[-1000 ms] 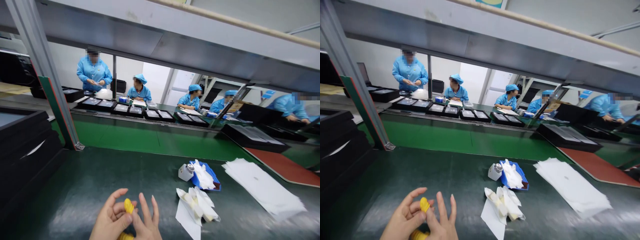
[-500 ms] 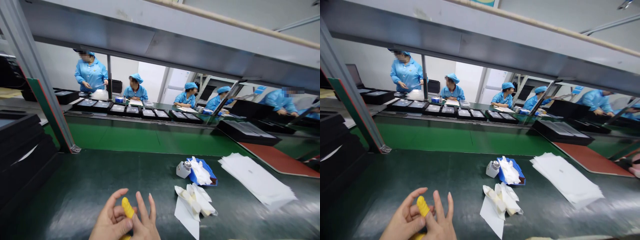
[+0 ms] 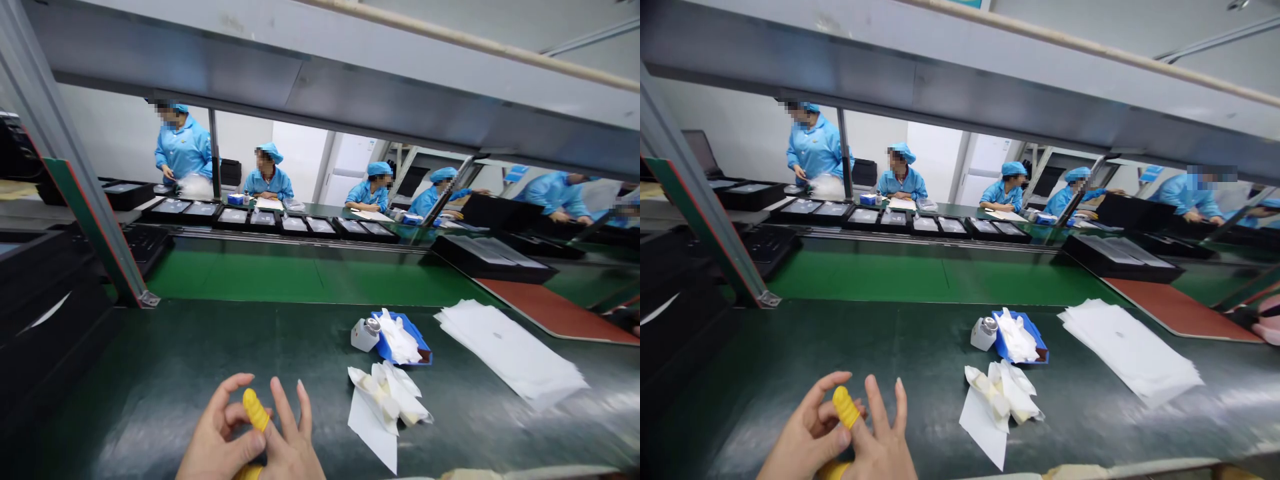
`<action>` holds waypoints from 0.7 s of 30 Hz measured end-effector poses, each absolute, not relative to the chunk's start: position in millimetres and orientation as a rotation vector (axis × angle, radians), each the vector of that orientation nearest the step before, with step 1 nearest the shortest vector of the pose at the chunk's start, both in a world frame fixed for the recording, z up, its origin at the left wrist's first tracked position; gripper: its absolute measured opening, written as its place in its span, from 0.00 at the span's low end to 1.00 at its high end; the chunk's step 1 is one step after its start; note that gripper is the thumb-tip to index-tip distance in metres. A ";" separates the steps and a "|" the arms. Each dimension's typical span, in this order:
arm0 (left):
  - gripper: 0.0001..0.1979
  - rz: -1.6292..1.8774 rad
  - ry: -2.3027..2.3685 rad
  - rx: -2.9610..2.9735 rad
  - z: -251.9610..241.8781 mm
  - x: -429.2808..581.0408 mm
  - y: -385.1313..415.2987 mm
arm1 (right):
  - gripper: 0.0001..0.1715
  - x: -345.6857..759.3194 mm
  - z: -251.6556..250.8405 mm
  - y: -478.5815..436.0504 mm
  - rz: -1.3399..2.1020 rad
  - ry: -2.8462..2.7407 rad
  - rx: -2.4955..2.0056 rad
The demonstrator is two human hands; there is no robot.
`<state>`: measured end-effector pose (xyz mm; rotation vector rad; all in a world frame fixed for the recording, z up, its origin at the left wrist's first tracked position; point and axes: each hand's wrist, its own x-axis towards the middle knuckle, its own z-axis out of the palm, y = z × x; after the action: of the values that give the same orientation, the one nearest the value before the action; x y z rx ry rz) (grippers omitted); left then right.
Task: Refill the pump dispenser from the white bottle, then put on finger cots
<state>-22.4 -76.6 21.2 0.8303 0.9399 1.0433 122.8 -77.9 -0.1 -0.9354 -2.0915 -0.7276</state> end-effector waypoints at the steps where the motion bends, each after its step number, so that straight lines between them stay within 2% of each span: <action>1: 0.66 0.994 0.964 0.852 23.4 -21.3 -77.3 | 0.22 121.9 0.3 -77.9 -0.715 -2.082 -0.927; 5: 0.72 0.909 0.950 0.883 32.6 -20.6 -77.7 | 0.23 120.1 3.5 -78.9 -0.668 -2.028 -0.909; 11: 0.67 0.937 0.983 0.913 35.0 -20.5 -77.0 | 0.23 122.4 0.4 -78.9 -0.743 -2.065 -0.943; 13: 0.69 0.894 0.966 0.920 30.1 -17.7 -77.6 | 0.25 123.2 -2.0 -77.6 -0.732 -2.045 -0.940; 19: 0.70 0.865 0.948 0.963 19.9 -17.9 -71.3 | 0.27 125.7 -3.5 -76.9 -0.631 -2.183 -0.920; 21: 0.69 0.886 0.966 0.971 21.1 -18.3 -68.9 | 0.32 125.3 -6.1 -75.8 -0.523 -2.280 -0.932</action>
<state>-18.3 -68.9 21.1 0.9714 0.9665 0.8857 125.3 -75.8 -6.1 -0.9321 -2.2804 -0.5228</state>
